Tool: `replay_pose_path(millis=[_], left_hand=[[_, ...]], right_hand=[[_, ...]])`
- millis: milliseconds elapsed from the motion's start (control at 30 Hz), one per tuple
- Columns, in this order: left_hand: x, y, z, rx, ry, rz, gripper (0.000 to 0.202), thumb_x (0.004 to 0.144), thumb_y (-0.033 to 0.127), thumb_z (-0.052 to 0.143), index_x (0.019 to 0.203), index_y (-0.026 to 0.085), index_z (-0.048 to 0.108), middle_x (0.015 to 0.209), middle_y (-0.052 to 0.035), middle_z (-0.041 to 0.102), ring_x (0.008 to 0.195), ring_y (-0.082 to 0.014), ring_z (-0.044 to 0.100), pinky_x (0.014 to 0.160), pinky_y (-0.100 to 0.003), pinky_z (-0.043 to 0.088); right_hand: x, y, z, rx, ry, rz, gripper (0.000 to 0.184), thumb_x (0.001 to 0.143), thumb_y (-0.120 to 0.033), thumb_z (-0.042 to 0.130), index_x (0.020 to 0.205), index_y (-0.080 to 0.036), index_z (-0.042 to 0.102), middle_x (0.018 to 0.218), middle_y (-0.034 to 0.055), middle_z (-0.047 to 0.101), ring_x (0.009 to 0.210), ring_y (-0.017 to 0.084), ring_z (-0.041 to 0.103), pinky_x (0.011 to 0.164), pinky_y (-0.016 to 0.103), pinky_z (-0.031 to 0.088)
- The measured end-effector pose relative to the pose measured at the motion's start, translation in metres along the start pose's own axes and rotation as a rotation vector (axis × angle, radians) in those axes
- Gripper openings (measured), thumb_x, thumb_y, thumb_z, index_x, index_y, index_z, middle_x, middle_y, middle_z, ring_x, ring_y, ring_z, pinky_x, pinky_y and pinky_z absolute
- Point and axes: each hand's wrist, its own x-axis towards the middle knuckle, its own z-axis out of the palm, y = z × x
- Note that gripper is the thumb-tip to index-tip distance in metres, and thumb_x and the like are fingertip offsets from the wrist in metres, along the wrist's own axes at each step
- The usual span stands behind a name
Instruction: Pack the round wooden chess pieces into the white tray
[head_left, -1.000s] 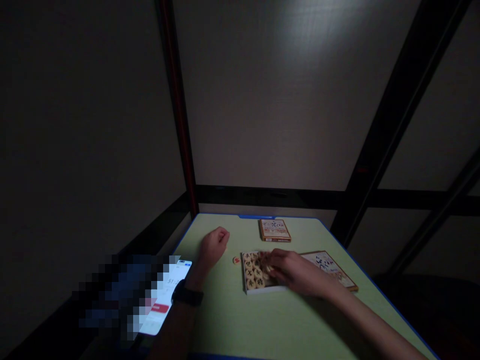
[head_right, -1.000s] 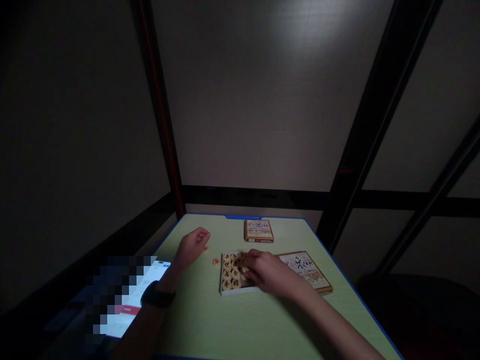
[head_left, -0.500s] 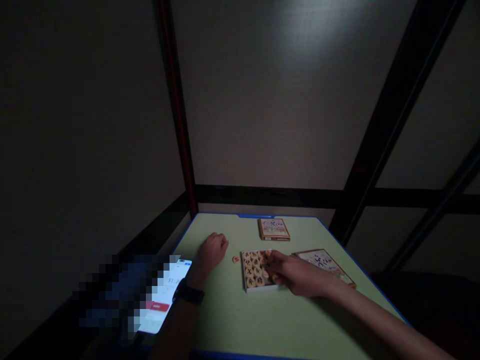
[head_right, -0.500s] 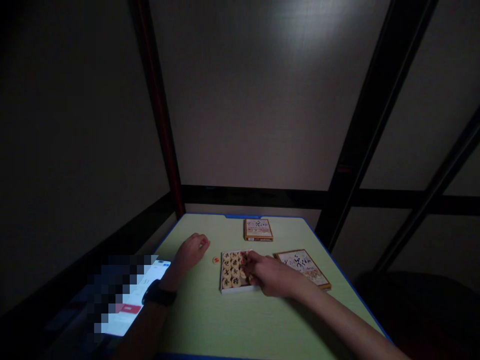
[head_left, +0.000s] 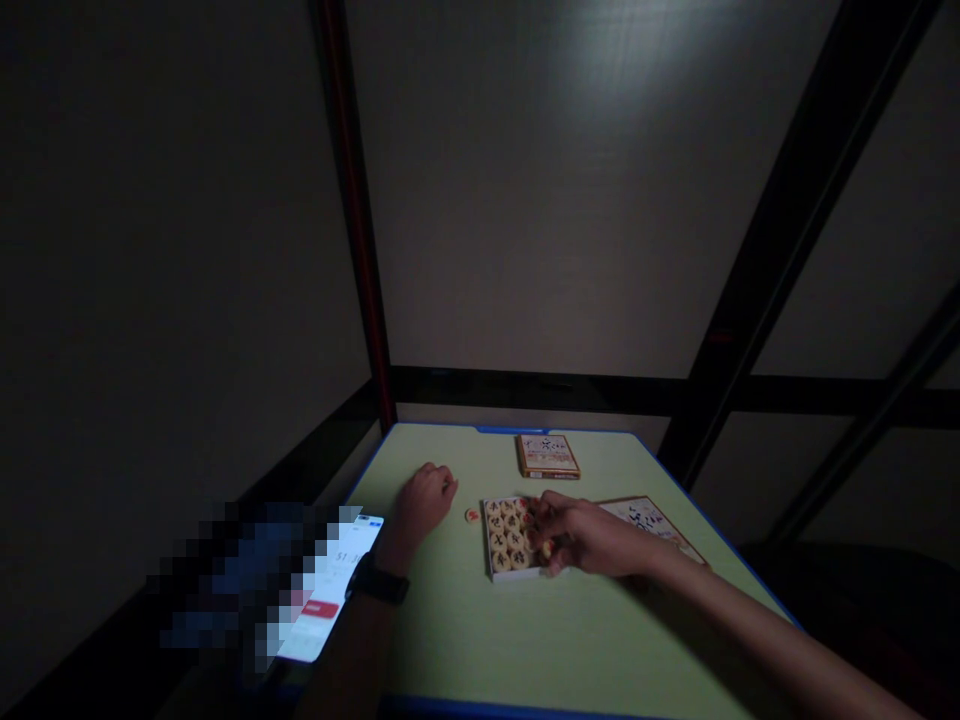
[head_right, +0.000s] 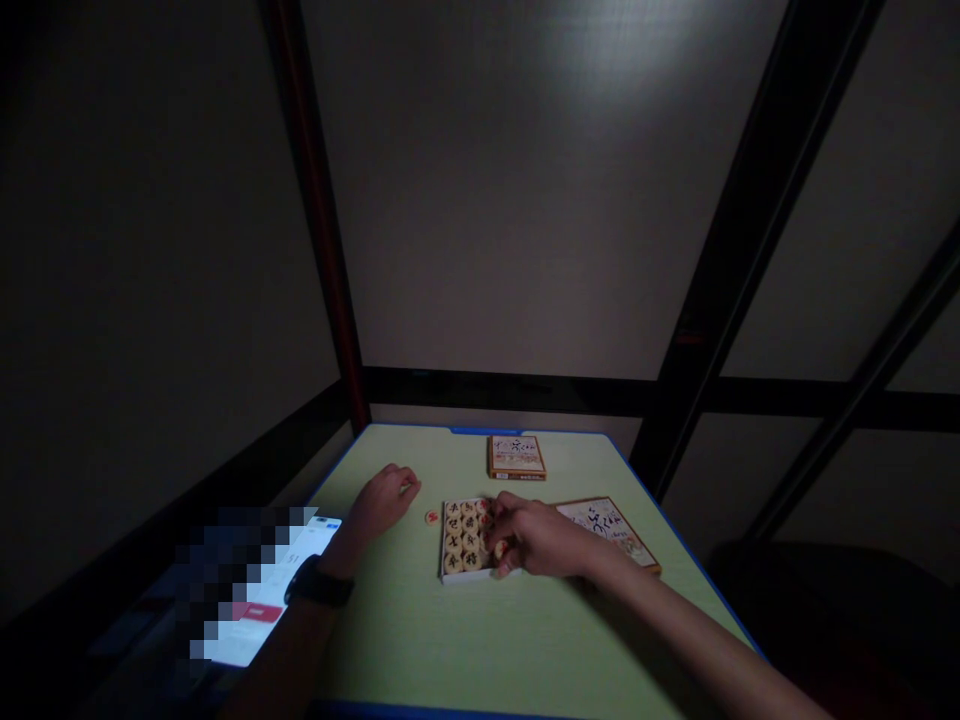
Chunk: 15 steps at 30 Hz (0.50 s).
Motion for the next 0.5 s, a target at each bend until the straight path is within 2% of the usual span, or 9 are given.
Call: replay_pose_path(millis=[167,300,500], left_hand=[[0.000,-0.001,0.003,-0.013,0.019,0.008,0.018,0.092,0.020,0.050,0.087,0.018,0.068,0.094,-0.0085,0.070,0.096,-0.0200,0.062,0.090,-0.031,0.044],[0.000,-0.001,0.002,-0.049,0.025,0.008,0.016,0.091,0.019,0.052,0.086,0.019,0.068,0.092,-0.0071,0.069,0.094,-0.0193,0.063,0.089,-0.030,0.045],[0.000,0.001,-0.001,-0.051,0.017,0.023,0.017,0.091,0.018,0.051,0.087,0.017,0.068,0.093,-0.0082,0.069,0.094,-0.0197,0.063,0.089,-0.031,0.046]], right_hand=[[0.012,-0.002,-0.006,-0.126,-0.130,-0.028,0.007,0.078,-0.027,0.080,0.081,-0.021,0.078,0.084,0.0018,0.061,0.084,0.017,0.058,0.070,0.025,0.042],[0.016,0.002,-0.006,-0.146,-0.150,-0.107,0.009,0.081,-0.030,0.077,0.078,-0.022,0.077,0.073,-0.0002,0.062,0.079,0.016,0.057,0.065,0.024,0.038],[0.017,-0.001,-0.009,-0.174,-0.168,-0.074,0.013,0.081,-0.035,0.077,0.077,-0.023,0.078,0.067,-0.0008,0.065,0.072,0.015,0.057,0.059,0.024,0.034]])
